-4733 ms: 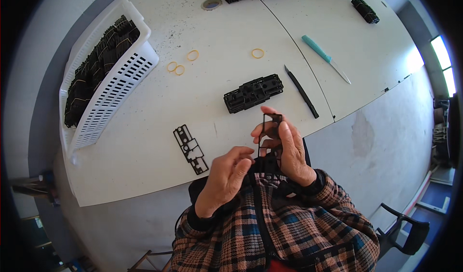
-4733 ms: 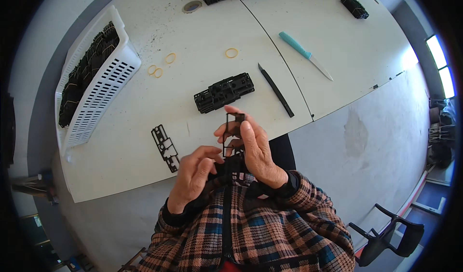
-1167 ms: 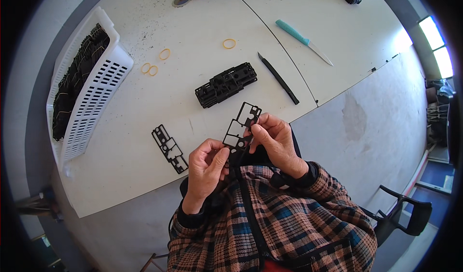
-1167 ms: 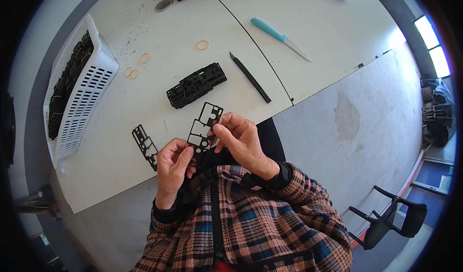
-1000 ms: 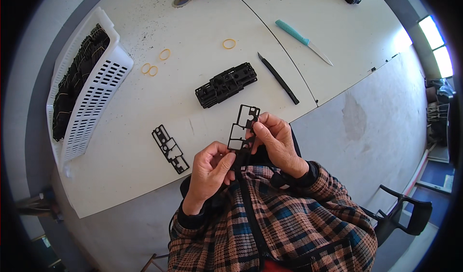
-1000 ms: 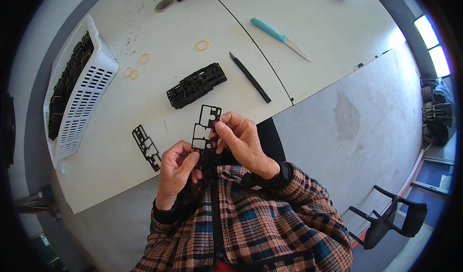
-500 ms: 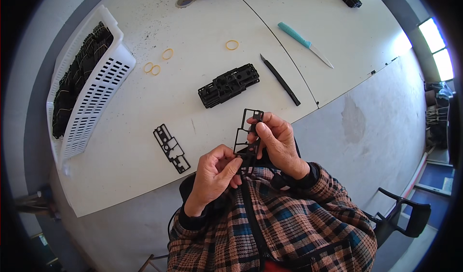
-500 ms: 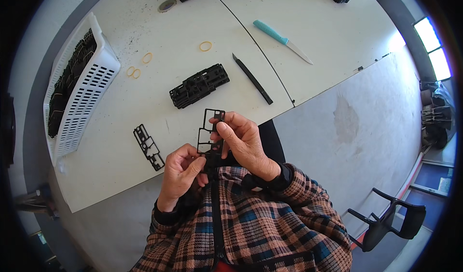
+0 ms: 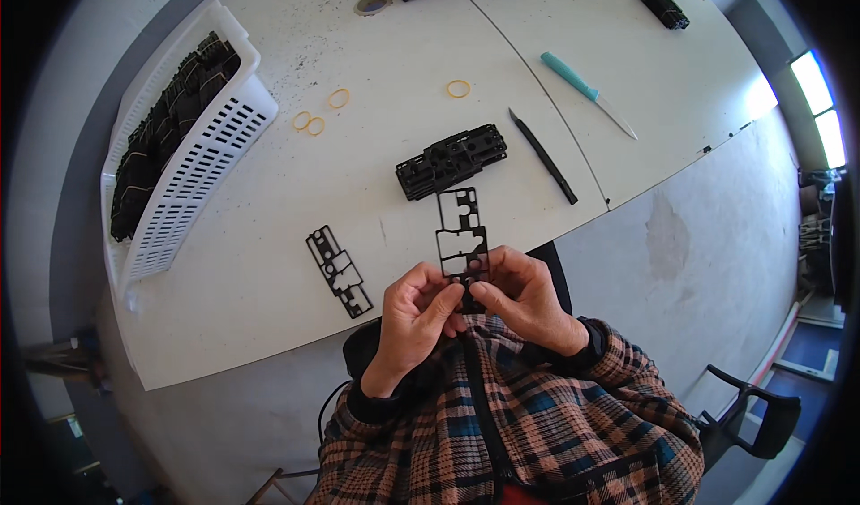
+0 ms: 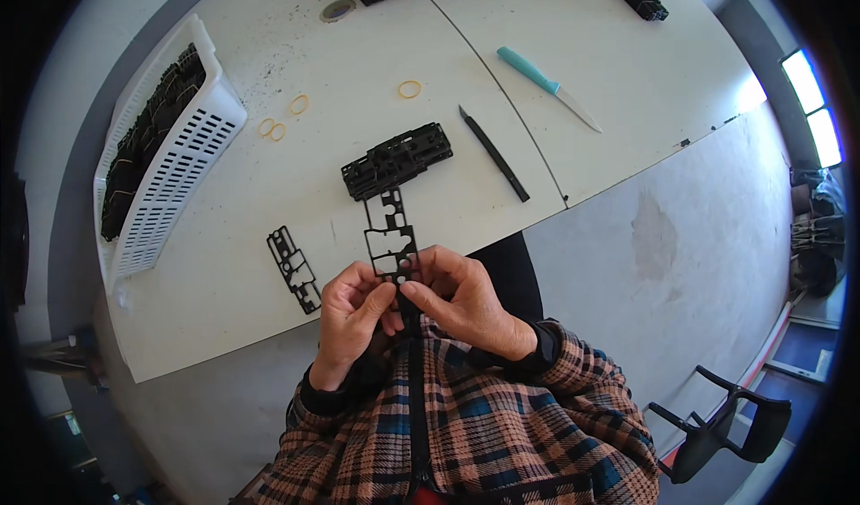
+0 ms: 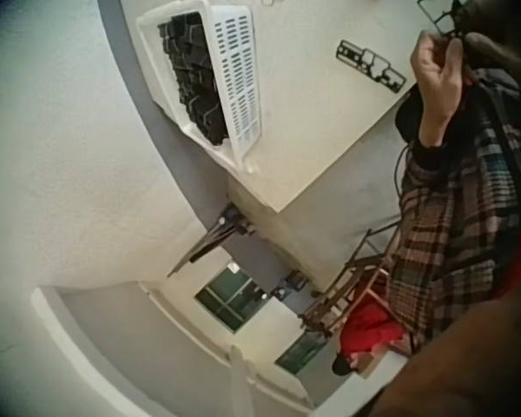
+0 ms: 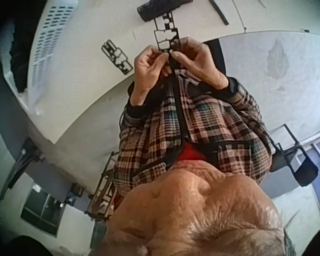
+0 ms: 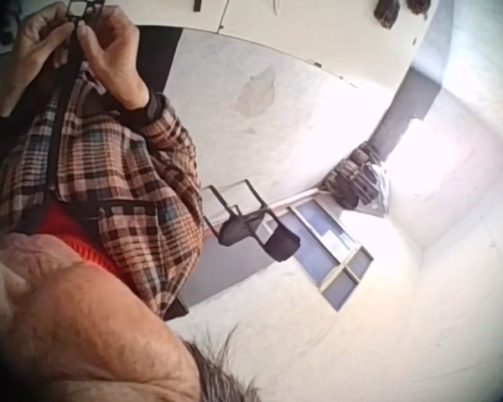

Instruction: Assembling small plastic components onto a frame-like structure at a production station.

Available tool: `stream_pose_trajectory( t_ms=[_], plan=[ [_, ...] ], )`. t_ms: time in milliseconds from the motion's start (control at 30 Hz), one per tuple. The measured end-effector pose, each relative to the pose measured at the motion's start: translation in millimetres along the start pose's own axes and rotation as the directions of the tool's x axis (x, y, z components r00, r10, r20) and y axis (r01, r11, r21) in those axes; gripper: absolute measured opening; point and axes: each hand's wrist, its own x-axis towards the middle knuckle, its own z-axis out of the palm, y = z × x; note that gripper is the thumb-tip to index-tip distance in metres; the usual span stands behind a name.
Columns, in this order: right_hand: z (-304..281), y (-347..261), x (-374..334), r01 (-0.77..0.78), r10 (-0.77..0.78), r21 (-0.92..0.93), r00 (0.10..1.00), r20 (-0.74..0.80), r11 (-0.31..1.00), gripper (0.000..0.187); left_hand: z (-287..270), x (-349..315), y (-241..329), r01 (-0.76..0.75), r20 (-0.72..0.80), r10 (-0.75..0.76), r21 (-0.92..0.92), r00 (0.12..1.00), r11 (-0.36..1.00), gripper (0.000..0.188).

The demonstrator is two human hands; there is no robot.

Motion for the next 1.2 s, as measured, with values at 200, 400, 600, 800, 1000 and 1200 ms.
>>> stream_pose_trajectory(
  t_ms=[200, 400, 600, 800, 1000, 1200],
  plan=[
    [-6, -30, 4, -0.182, 0.181, -0.152, 0.983, -0.025, 0.971, 0.04, -4, -2, 2, -0.006, 0.02, 0.005, 0.067, 1.0, 0.998, 0.019],
    [-32, -48, 23, 0.172, -0.101, -0.536, 0.982, 0.159, 0.826, 0.045, -20, 0, 16, -0.125, -0.184, 0.134, 0.06, 0.974, 0.99, 0.02],
    [-43, -58, 34, 0.164, 0.073, -0.629, 0.94, 0.333, 0.76, 0.028, -25, 5, 17, -0.213, -0.156, 0.249, 0.216, 0.956, 0.953, 0.019],
    [-42, -60, 43, 0.245, 0.051, -0.634, 0.911, 0.41, 0.734, 0.02, -21, 1, 19, -0.062, -0.027, 0.077, 0.378, 0.997, 0.924, 0.012],
    [-40, -57, 42, 0.305, -0.04, -0.632, 0.917, 0.397, 0.712, 0.017, -13, 0, 20, -0.097, 0.048, 0.085, 0.53, 0.995, 0.842, 0.006],
    [-39, -58, 38, 0.31, -0.015, -0.587, 0.892, 0.452, 0.748, 0.017, -4, 1, 23, -0.128, 0.134, 0.066, 0.53, 0.989, 0.838, 0.008]
  ],
)
